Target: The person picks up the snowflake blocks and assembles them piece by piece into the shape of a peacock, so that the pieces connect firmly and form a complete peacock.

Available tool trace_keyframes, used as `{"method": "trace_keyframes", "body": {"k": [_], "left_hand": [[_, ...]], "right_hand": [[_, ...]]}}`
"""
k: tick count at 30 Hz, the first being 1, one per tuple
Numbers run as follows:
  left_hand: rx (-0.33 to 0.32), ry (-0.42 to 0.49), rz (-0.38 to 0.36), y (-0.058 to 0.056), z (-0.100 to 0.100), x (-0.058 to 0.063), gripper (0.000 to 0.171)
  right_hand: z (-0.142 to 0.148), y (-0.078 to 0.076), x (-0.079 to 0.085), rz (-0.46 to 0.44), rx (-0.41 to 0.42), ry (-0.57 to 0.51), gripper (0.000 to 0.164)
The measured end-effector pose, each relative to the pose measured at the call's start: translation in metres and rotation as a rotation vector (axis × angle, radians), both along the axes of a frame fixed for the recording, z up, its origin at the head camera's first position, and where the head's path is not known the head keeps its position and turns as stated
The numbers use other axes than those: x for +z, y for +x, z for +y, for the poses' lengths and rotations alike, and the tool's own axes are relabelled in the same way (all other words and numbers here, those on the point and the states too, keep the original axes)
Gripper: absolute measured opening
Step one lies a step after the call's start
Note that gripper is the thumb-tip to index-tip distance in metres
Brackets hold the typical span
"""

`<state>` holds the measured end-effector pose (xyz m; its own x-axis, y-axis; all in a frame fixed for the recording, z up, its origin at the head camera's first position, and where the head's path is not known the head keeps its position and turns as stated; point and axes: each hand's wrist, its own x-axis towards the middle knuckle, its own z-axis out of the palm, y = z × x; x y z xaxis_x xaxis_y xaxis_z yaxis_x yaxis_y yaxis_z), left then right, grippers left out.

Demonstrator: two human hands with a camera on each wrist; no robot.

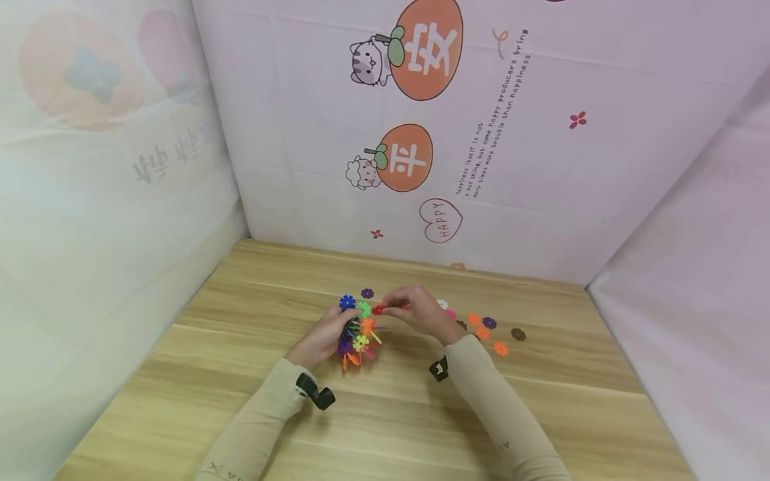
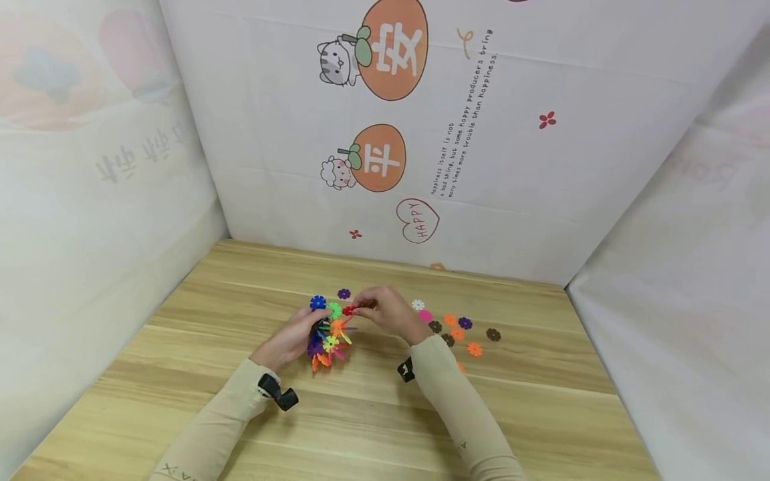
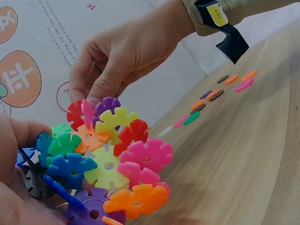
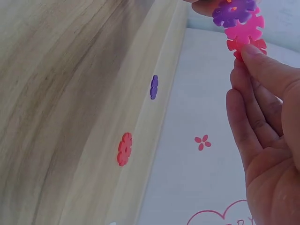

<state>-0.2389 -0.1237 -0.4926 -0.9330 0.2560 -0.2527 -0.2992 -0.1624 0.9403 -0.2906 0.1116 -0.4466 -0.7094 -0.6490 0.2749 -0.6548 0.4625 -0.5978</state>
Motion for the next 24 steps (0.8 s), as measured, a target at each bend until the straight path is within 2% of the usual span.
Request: {"method": "trace_keyframes", "body": {"k": [5, 10, 16, 24], "left_hand": [[-0.009, -0.015, 0.012, 0.000, 0.002, 0.000, 0.020], [-0.023, -0.035, 0.037, 0.001, 0.005, 0.002, 0.024], [-0.036, -0.064, 0.036, 0.004, 0.006, 0.005, 0.030], [0.047, -0.092, 0.086, 0.006, 0.009, 0.008, 0.019]], "right_hand": [[0.000, 0.002, 0.003, 0.050, 0.009, 0.029, 0.004], [0.000, 0.005, 0.007, 0.085, 0.022, 0.062, 0.005], [-0.005, 0.010, 0.013, 0.208, 0.052, 0.100, 0.006], [-0.011, 0.013, 0.018, 0.348, 0.113, 0.097, 0.006]]}}
